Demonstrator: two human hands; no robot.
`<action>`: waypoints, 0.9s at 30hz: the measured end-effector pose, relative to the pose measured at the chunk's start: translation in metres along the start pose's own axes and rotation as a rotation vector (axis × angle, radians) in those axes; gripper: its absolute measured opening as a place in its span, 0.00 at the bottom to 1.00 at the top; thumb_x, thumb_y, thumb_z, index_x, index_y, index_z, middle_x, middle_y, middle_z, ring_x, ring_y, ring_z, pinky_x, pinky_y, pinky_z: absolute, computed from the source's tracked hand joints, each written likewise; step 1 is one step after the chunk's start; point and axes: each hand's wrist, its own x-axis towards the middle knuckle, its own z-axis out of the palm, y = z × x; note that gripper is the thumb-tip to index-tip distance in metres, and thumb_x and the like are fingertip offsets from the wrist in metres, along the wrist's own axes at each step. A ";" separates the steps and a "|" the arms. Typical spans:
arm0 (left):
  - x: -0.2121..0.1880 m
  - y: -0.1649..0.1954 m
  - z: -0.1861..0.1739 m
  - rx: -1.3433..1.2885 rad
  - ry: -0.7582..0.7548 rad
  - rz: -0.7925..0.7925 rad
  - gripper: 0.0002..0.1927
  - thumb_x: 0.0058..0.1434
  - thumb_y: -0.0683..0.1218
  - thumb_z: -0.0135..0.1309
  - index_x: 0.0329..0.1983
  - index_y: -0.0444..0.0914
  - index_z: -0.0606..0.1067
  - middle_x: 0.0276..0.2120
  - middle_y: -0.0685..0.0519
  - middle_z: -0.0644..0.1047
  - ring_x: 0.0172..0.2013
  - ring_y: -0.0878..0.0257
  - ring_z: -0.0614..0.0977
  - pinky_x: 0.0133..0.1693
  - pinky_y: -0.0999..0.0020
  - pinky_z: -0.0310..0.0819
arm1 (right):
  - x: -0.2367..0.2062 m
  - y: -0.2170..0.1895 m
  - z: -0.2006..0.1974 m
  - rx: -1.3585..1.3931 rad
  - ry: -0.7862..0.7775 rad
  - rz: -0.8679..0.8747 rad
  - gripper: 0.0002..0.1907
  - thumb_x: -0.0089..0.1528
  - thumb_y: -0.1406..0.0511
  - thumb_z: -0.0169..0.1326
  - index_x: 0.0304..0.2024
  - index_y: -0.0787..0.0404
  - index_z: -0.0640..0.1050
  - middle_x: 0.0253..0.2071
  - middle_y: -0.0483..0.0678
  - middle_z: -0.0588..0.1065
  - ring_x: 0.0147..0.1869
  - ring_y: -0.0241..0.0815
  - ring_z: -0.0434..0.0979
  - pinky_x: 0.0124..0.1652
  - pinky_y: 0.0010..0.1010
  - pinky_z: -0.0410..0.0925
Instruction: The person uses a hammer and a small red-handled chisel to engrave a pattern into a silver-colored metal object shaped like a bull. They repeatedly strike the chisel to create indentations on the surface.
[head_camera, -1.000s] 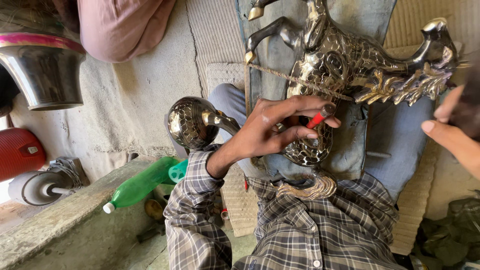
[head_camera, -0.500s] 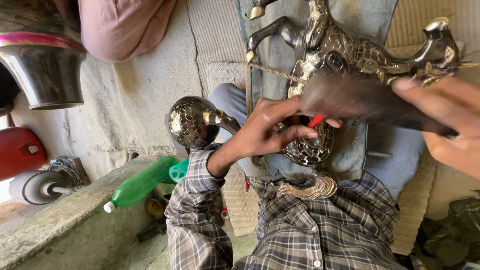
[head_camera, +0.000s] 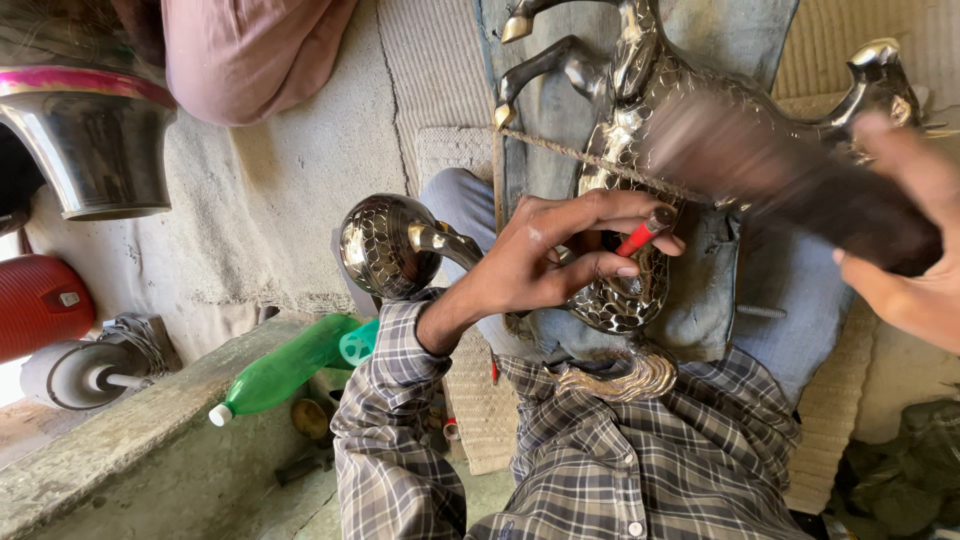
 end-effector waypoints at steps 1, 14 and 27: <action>0.000 0.000 0.000 -0.004 0.001 0.010 0.28 0.73 0.33 0.57 0.73 0.40 0.64 0.58 0.49 0.79 0.60 0.57 0.83 0.58 0.64 0.84 | -0.002 0.002 0.001 0.000 -0.012 -0.001 0.49 0.57 0.76 0.60 0.79 0.59 0.57 0.42 0.53 0.76 0.38 0.41 0.79 0.37 0.31 0.73; -0.001 -0.001 0.000 0.022 0.002 0.019 0.27 0.74 0.34 0.57 0.71 0.41 0.64 0.57 0.50 0.80 0.55 0.58 0.86 0.55 0.65 0.85 | 0.017 -0.022 -0.002 0.054 -0.028 -0.172 0.34 0.58 0.80 0.58 0.62 0.54 0.62 0.43 0.51 0.74 0.38 0.38 0.76 0.39 0.30 0.73; 0.000 0.004 0.000 0.018 0.018 0.003 0.28 0.73 0.35 0.57 0.73 0.41 0.64 0.55 0.50 0.81 0.55 0.58 0.86 0.55 0.65 0.85 | 0.023 -0.024 -0.008 -0.127 -0.079 -0.111 0.26 0.60 0.78 0.61 0.57 0.56 0.68 0.36 0.48 0.72 0.33 0.37 0.74 0.37 0.31 0.72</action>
